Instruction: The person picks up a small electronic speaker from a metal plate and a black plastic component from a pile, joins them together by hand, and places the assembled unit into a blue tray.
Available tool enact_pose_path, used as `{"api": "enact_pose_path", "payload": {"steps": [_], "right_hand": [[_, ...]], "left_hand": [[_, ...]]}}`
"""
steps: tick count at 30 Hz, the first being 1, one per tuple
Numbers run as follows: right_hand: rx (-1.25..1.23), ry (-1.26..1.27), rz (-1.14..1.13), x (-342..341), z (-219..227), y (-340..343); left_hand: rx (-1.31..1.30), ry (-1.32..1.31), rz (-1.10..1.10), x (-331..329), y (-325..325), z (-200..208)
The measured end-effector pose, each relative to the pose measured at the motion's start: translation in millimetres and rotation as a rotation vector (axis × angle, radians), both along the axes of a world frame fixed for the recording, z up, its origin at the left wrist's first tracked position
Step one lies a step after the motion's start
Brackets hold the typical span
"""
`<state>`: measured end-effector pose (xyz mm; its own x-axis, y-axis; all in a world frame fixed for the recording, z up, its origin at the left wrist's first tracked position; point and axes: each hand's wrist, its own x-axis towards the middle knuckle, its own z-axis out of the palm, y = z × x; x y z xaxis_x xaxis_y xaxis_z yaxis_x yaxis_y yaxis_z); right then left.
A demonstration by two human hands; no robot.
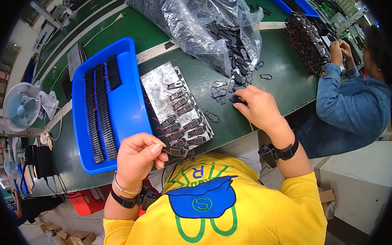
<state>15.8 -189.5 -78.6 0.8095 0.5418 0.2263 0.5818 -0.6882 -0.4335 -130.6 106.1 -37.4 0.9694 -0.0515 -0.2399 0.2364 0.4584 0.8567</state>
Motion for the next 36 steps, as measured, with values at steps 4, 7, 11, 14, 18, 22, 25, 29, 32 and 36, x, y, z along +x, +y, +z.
{"api": "enact_pose_path", "payload": {"steps": [4,7,11,14,18,22,25,29,32,36], "right_hand": [[-0.11,-0.01,-0.074,2.1,-4.4,9.6],[-0.195,0.054,-0.154,3.8,-3.5,19.4],[-0.339,0.127,-0.236,2.1,1.2,26.0],[-0.339,0.142,-0.197,1.9,5.6,22.6],[0.062,0.134,0.033,12.4,13.1,2.6],[-0.019,-0.143,0.371,25.9,9.8,2.6],[-0.322,-0.1,0.412,28.8,10.8,6.4],[-0.281,-0.058,0.428,31.9,12.0,6.9],[-0.25,-0.099,0.379,25.5,13.1,10.2],[-0.146,-0.178,0.287,13.4,0.2,14.9]], "left_hand": [[0.025,0.004,-0.011,-3.4,1.2,1.0],[0.034,0.008,-0.01,-4.6,1.5,1.2],[0.034,0.008,0.001,-6.0,3.3,1.8],[0.033,0.003,0.01,-7.2,5.7,1.3],[0.023,-0.006,0.006,-6.2,5.5,0.9],[0.03,0.007,-0.017,-4.6,1.1,1.0],[0.027,0.009,-0.03,-3.8,0.3,2.4],[0.047,0.018,-0.026,-6.0,2.8,1.1],[0.054,0.037,-0.018,-4.9,3.2,1.1],[0.073,0.073,-0.006,-1.4,3.2,2.6]]}}
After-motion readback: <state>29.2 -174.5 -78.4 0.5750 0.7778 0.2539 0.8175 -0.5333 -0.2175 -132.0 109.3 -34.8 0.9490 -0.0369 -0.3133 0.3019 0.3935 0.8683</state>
